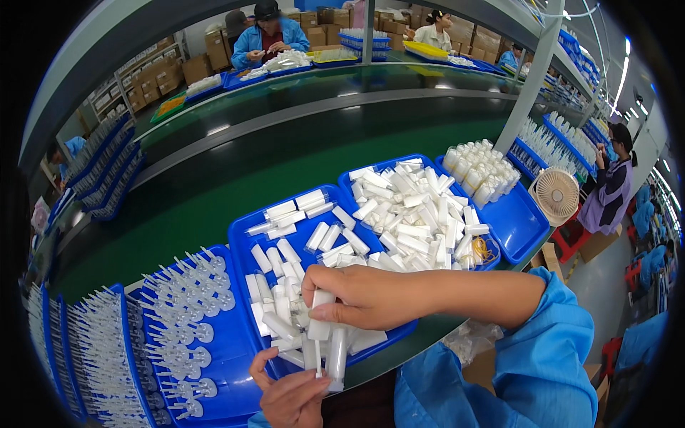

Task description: The recorder is assembling small white plastic sprayer components in a production environment.

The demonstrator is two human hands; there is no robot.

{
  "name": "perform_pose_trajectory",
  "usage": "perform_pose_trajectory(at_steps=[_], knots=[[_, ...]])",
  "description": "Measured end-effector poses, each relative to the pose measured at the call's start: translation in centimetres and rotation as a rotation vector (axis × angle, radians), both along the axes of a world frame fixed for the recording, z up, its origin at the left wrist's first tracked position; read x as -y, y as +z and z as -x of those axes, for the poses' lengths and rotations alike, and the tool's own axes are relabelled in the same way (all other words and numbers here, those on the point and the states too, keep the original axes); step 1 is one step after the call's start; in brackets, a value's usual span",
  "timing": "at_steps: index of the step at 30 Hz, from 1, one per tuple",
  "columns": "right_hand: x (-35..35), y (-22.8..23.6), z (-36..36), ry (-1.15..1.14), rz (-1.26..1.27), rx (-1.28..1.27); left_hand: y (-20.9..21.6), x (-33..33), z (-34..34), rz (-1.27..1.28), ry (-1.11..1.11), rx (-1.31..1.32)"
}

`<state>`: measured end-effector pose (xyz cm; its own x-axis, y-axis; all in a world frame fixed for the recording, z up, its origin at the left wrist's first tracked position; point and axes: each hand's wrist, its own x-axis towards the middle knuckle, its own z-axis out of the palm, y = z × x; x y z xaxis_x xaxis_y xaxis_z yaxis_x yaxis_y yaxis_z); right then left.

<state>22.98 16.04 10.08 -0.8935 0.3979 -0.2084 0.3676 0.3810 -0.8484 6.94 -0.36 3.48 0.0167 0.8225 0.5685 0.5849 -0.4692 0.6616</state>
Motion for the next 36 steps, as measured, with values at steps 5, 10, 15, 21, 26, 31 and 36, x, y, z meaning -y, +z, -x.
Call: perform_pose_trajectory(at_steps=[5, 10, 15, 21, 26, 31, 36], knots=[[-0.3, -0.6, -1.0, -0.059, 0.212, -0.06, -0.2, -0.2, 0.0, -0.052, -0.078, -0.047], [-0.2, -0.3, -1.2, 0.034, 0.11, 0.006, -0.4, -0.1, -0.6, -0.059, -0.068, -0.028], [-0.2, -0.1, -1.5, 0.039, 0.138, -0.023, -0.1, -0.2, -0.9, -0.025, -0.079, -0.065], [1.1, -0.7, -1.5, 0.062, -0.329, -0.066, -0.2, -0.2, -1.1, 0.001, -0.065, 0.02], [0.5, -1.1, -1.8, 0.016, 0.105, -0.054, -0.2, 0.0, -0.5, -0.045, -0.113, -0.061], [1.6, -1.7, -1.6, 0.086, 0.128, -0.029, -0.8, -0.2, -0.5, -0.076, -0.064, -0.051], [3.4, -2.2, -0.9, 0.122, 0.039, -0.174, -1.9, -0.2, -1.3, -0.189, 0.191, 0.11]])
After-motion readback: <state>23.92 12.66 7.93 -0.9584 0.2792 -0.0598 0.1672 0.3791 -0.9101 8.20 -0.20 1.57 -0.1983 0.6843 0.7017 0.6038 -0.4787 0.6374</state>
